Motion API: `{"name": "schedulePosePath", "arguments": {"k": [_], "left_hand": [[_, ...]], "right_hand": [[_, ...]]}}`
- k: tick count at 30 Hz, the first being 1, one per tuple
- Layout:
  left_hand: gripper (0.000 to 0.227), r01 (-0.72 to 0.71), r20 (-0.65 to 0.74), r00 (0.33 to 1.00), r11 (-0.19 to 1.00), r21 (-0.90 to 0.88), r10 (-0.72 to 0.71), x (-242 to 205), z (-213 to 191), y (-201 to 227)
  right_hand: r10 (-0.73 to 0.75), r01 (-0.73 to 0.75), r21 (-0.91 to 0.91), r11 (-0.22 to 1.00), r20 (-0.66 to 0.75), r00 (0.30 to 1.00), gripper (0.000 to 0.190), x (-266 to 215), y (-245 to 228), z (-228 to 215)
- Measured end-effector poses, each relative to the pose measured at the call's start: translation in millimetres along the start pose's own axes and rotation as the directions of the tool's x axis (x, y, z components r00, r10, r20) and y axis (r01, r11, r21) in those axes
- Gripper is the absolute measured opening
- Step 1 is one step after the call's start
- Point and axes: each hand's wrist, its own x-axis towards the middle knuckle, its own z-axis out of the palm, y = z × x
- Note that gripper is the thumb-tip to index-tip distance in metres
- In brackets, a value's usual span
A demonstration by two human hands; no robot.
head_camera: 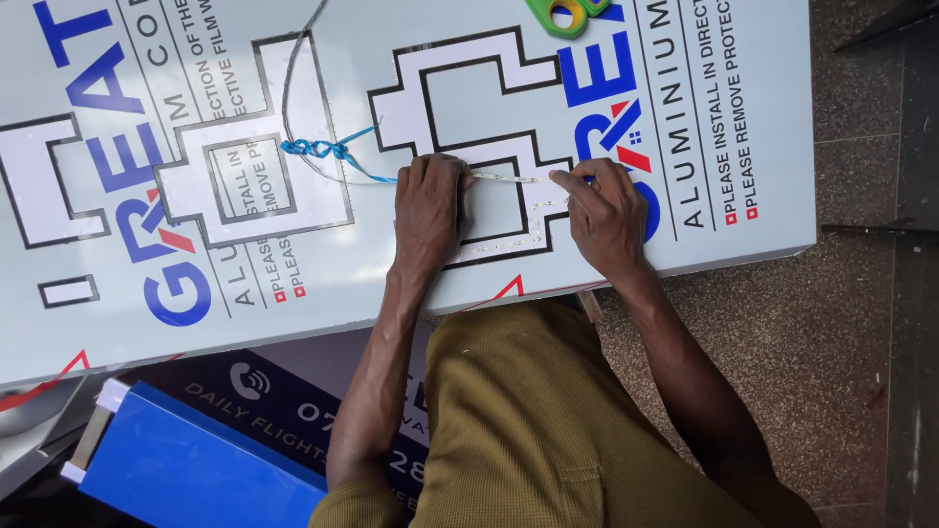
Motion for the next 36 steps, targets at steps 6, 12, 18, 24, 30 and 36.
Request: {"name": "schedulePosePath", "arguments": {"k": [6, 12, 18, 24, 30, 36], "left_hand": [[0.012, 0.205, 0.119, 0.979, 0.763, -0.613, -0.167, 12.9, -28.3, 36.2], [0.029, 0.367, 0.273, 0.928, 0.49, -0.791, -0.255, 16.8, -47.3, 46.6], [0.041, 0.42, 0.298, 0.907, 0.695, -0.584, -0.297, 24.2, -62.3, 45.9], [0.033, 0.479, 0.399, 0.863, 0.754, -0.45, -0.31, 32.0, -63.3, 45.7], [0.017, 0.347, 0.328, 0.921, 0.826, -0.445, -0.21, 40.5, -40.3, 30.8], [0.013, 0.103, 0.301, 0.951, 0.847, -0.521, 0.07, 42.0, -40.4, 31.3]], "right_hand": [[0.01, -0.01, 0.006, 1.0, 0.001, 1.0, 0.04, -1.7, -0.2, 0.6], [-0.049, 0.059, -0.136, 0.989, 0.076, 0.996, 0.04, -8.1, 4.8, 3.7], [-0.098, 0.117, -0.153, 0.981, 0.126, 0.987, 0.047, -2.5, -0.9, -3.6], [-0.047, 0.063, -0.101, 0.993, 0.151, 0.987, 0.049, -2.9, 3.0, 0.6], [0.057, -0.072, 0.07, 0.995, 0.192, 0.98, 0.048, 7.9, -10.1, -11.1], [0.11, -0.174, 0.281, 0.944, 0.231, 0.967, 0.034, 27.9, -7.8, -1.0]]}}
